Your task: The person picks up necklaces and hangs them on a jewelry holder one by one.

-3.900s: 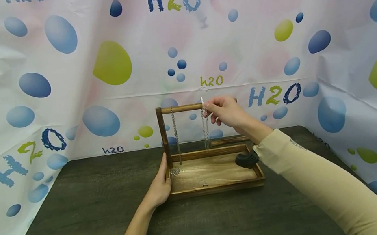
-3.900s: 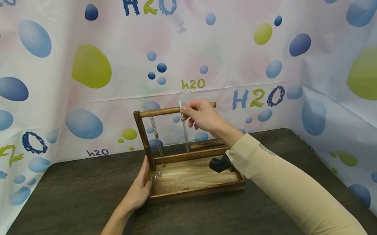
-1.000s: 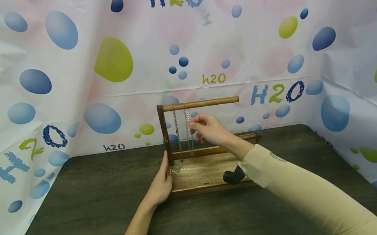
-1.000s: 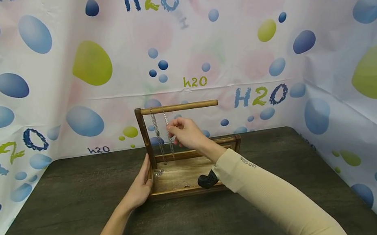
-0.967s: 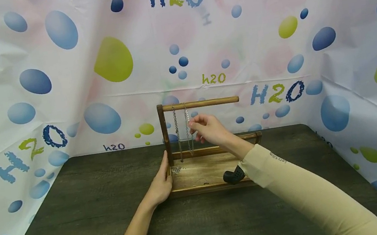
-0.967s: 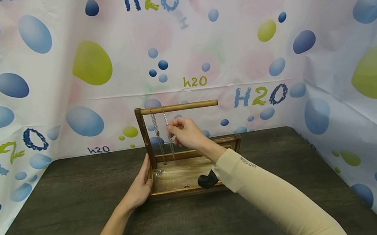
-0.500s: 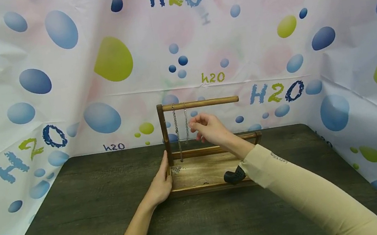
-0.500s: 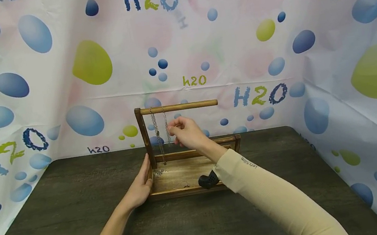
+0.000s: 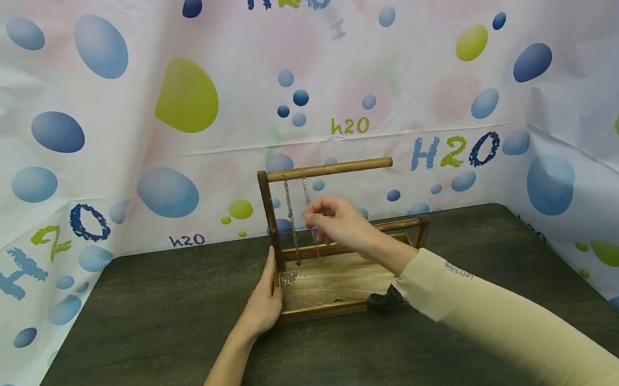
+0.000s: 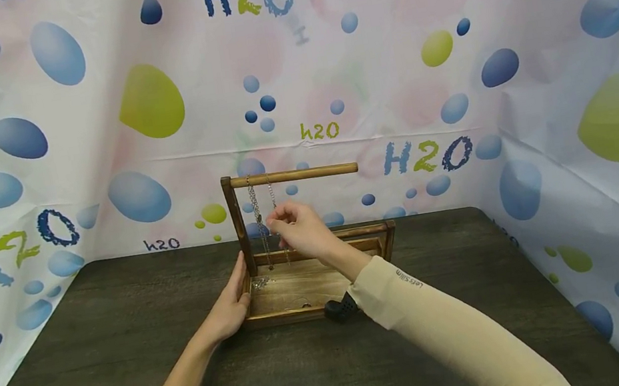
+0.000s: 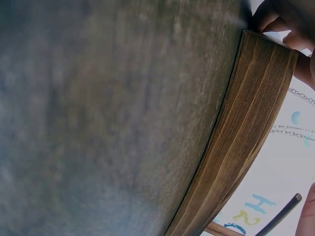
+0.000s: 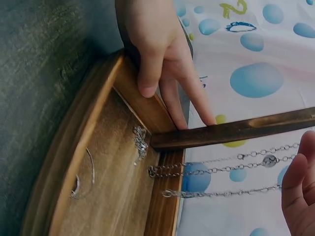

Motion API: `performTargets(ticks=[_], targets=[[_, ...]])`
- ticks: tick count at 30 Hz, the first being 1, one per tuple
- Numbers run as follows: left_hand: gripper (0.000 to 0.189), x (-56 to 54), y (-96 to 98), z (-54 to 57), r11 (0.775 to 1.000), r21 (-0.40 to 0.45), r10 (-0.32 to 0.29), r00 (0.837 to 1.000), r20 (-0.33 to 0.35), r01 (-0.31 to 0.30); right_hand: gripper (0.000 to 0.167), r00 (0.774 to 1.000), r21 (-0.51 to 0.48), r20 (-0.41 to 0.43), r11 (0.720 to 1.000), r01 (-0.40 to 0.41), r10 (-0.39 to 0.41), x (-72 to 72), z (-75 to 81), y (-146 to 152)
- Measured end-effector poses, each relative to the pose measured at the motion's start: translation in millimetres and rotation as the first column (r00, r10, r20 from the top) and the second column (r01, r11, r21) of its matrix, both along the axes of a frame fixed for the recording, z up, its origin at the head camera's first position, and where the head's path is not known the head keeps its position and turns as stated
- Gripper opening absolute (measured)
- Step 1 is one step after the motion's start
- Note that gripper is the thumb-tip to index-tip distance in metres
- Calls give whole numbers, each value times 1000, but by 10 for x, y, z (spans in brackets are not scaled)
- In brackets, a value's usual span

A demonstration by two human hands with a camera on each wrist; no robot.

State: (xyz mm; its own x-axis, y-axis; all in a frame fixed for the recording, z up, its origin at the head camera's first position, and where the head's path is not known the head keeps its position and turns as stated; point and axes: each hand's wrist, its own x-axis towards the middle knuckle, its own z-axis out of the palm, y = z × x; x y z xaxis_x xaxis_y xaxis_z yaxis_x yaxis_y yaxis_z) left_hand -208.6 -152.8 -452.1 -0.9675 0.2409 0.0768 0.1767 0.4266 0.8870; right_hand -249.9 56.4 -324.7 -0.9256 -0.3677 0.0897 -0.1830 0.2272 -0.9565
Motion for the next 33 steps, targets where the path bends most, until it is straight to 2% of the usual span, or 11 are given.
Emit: performTargets(ticks=[9,16,24,28,33], targets=[[81,-20,13,27,1000,11,0,1000,-7,0,17,989,89,-88,990,-112,119,140,-129,38],[82,-11,18,39,1000,11,3,1000,17,-3,17,960,222,-151,954,-201,238,248,-276,76],[82,-8,34,45,1000,3,4,1000,27,-5,12,947,378,-160,903,-203,280,258,-476,171],[82,-3,45,56,1000,4,12,999,39,-12,11,938,401,-182,893,-205,297,222,-593,244],[83,6,54,67,1000,5,10,999,50,-10,12,936,410,-176,887,-211,304,177,-734,330]])
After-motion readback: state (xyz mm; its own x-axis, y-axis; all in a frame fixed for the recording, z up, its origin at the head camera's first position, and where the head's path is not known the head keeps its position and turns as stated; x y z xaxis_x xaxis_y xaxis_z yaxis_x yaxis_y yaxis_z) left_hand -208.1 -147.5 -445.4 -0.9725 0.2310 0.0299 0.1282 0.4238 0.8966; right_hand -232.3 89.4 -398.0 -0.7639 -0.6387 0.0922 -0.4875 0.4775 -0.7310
